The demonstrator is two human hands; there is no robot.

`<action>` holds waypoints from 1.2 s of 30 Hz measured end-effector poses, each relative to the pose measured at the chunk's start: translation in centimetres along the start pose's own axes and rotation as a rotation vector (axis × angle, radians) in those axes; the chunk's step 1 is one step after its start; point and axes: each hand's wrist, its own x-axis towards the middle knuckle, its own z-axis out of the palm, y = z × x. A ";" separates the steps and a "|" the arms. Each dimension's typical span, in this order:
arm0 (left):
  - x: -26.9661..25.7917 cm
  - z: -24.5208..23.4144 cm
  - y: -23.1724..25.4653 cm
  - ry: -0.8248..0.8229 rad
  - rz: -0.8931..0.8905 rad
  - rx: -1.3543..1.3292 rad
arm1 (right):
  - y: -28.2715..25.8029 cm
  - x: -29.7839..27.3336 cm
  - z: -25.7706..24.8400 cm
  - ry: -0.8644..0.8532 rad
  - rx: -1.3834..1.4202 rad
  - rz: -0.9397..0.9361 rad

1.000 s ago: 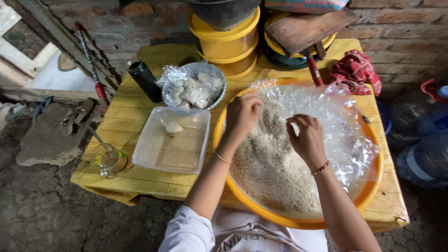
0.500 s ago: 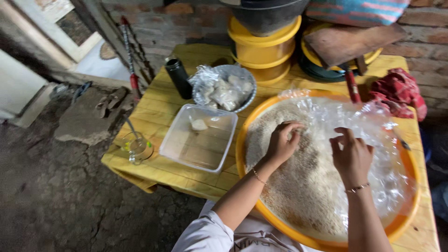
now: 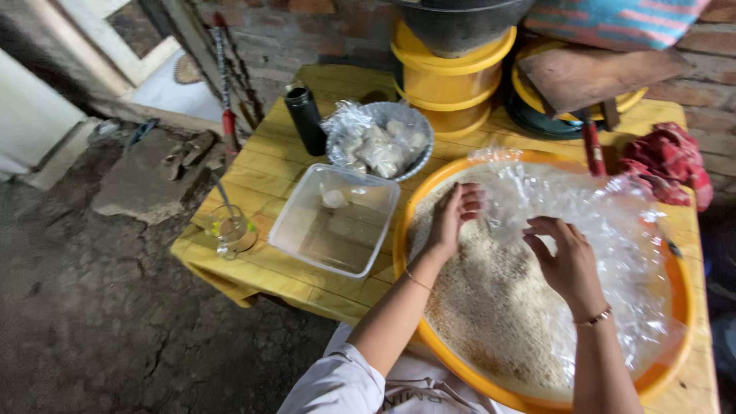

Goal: The person scoops a granular food mixture from a large yellow bowl and places it into small plastic bags. They fold and seal each bag by hand, then place the finished packages into a clear plastic container on the table. The process is repeated continuously throughout the clip.

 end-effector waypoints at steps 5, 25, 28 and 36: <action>-0.2 0.3 0.7 0.060 -0.016 0.132 | 1.7 -0.3 1.0 0.014 -0.110 -0.013; -2.5 2.9 -0.2 -0.123 0.374 0.595 | -1.5 -0.6 4.5 0.149 0.693 0.267; -2.9 2.9 -0.5 -0.198 0.200 0.484 | -0.2 -0.4 5.1 0.156 1.032 0.275; -3.3 3.2 0.8 -0.039 0.612 0.798 | 3.0 -0.9 5.5 0.200 1.002 0.431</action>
